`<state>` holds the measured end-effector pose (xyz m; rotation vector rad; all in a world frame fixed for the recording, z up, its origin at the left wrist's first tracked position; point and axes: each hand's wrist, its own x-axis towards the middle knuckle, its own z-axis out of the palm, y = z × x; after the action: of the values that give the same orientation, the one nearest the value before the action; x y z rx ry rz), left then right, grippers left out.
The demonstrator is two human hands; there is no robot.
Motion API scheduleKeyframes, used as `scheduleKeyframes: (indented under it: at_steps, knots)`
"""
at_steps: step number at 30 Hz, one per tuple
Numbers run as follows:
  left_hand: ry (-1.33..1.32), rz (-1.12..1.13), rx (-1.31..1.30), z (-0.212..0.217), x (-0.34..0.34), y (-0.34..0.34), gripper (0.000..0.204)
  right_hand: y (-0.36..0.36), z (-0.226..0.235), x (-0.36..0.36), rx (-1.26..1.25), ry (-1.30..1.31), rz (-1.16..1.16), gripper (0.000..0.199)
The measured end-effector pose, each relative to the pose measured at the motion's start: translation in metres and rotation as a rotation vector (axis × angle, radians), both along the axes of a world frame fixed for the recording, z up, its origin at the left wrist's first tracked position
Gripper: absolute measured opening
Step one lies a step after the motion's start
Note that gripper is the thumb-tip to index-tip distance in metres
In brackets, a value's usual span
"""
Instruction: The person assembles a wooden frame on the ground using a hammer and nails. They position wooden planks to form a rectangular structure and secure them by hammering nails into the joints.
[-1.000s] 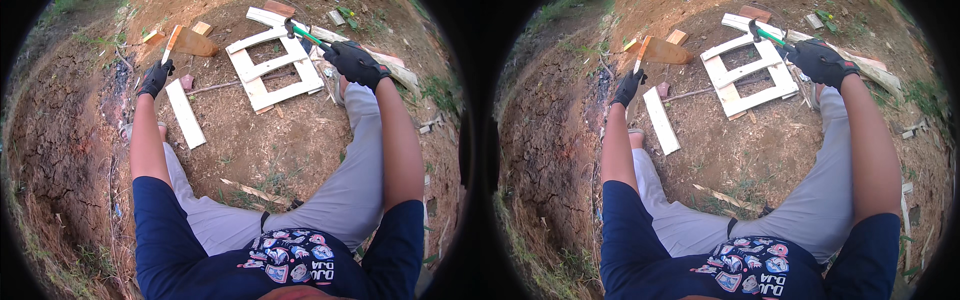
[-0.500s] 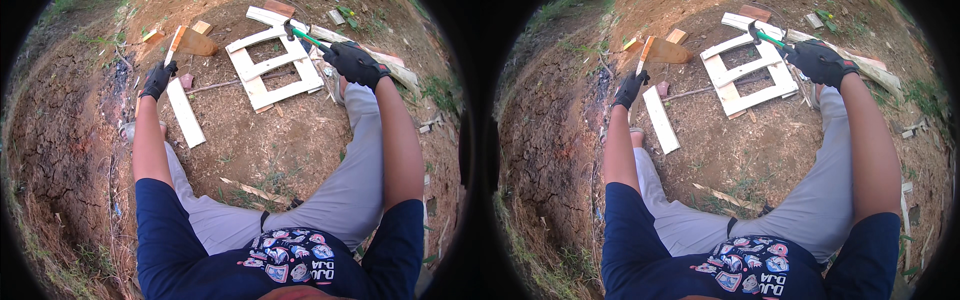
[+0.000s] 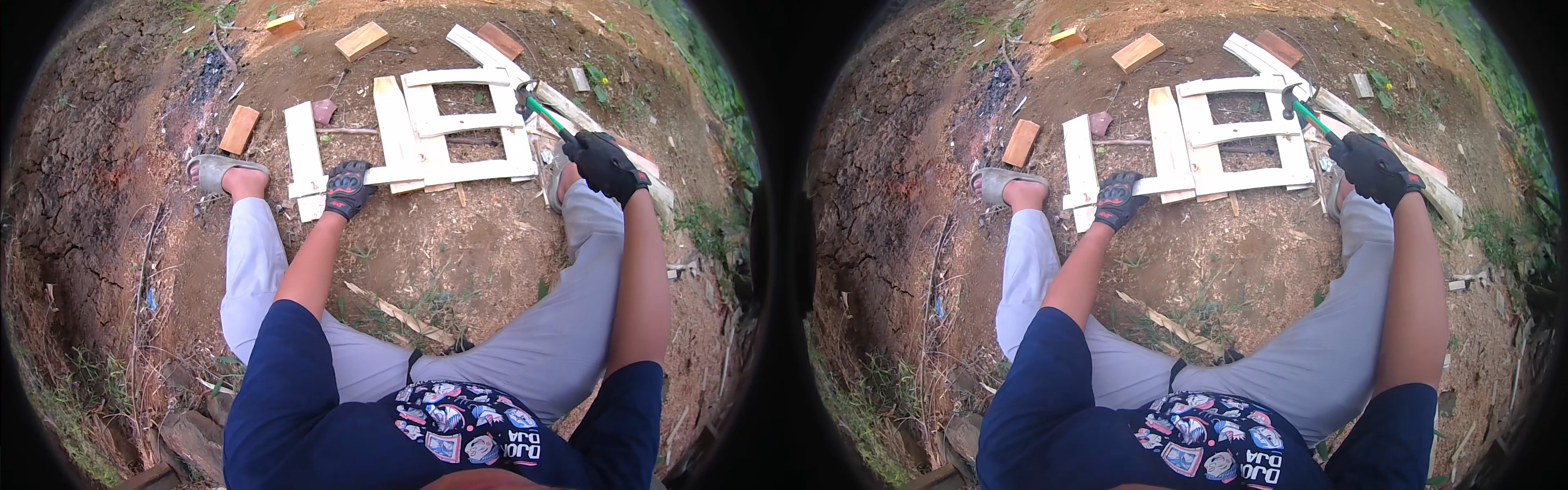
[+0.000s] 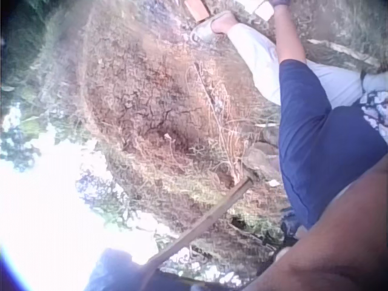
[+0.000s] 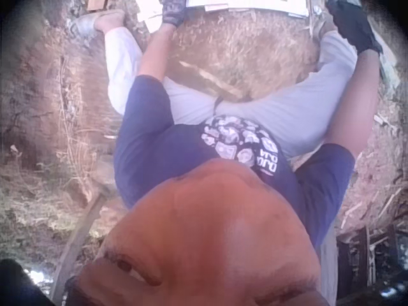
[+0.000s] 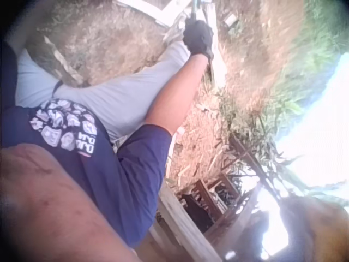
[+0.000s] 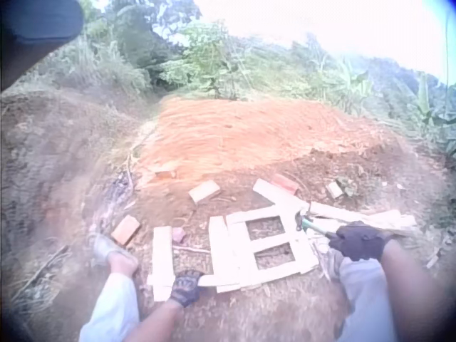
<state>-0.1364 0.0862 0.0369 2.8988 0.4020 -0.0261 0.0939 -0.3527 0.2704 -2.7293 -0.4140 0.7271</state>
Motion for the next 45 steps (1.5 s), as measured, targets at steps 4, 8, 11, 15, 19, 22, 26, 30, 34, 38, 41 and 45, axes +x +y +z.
scheduleKeyframes:
  at_steps: [4, 8, 11, 15, 19, 22, 26, 30, 34, 38, 41, 45]
  knots:
    - [0.069, 0.074, -0.065, -0.026, -0.006, -0.016, 0.045, 0.007, 0.008, -0.005, -0.011, 0.029, -0.01, 0.038]
    - [0.06, 0.067, -0.058, -0.045, -0.024, -0.003, 0.042, 0.017, -0.004, -0.007, -0.008, 0.038, 0.004, 0.035]
    - [0.05, 0.03, -0.024, -0.05, -0.016, -0.009, 0.041, 0.009, -0.015, -0.001, 0.006, 0.055, -0.049, 0.032]
    - [0.043, 0.04, -0.009, -0.054, -0.022, -0.007, 0.042, 0.012, -0.021, -0.001, 0.017, 0.042, -0.01, 0.03]
    - [0.049, 0.048, -0.02, -0.059, -0.021, -0.004, 0.043, 0.014, -0.024, 0.001, 0.016, 0.01, 0.044, 0.029]
    - [0.062, 0.045, -0.008, -0.059, -0.017, -0.008, 0.045, 0.019, -0.014, -0.004, 0.007, 0.024, -0.001, 0.032]
    - [0.079, 0.057, -0.021, -0.054, -0.018, -0.007, 0.045, 0.019, -0.013, -0.003, 0.045, 0.068, 0.023, 0.036]
    - [0.041, 0.033, -0.021, -0.056, -0.021, -0.004, 0.045, 0.014, -0.014, -0.002, 0.025, 0.06, 0.006, 0.036]
    - [0.094, 0.04, -0.036, -0.048, -0.013, -0.014, 0.045, 0.004, -0.01, -0.003, -0.009, 0.035, 0.025, 0.036]
    - [0.238, 0.055, -0.078, -0.028, -0.016, -0.015, 0.068, 0.013, 0.0, -0.009, -0.017, 0.012, 0.057, 0.038]
    - [0.224, 0.085, -0.117, 0.006, -0.008, -0.018, 0.09, 0.014, 0.008, -0.005, -0.035, -0.006, 0.11, 0.041]
    - [0.038, 0.051, -0.081, 0.111, -0.004, -0.04, 0.088, 0.004, -0.011, 0.019, -0.075, -0.242, 0.423, 0.041]
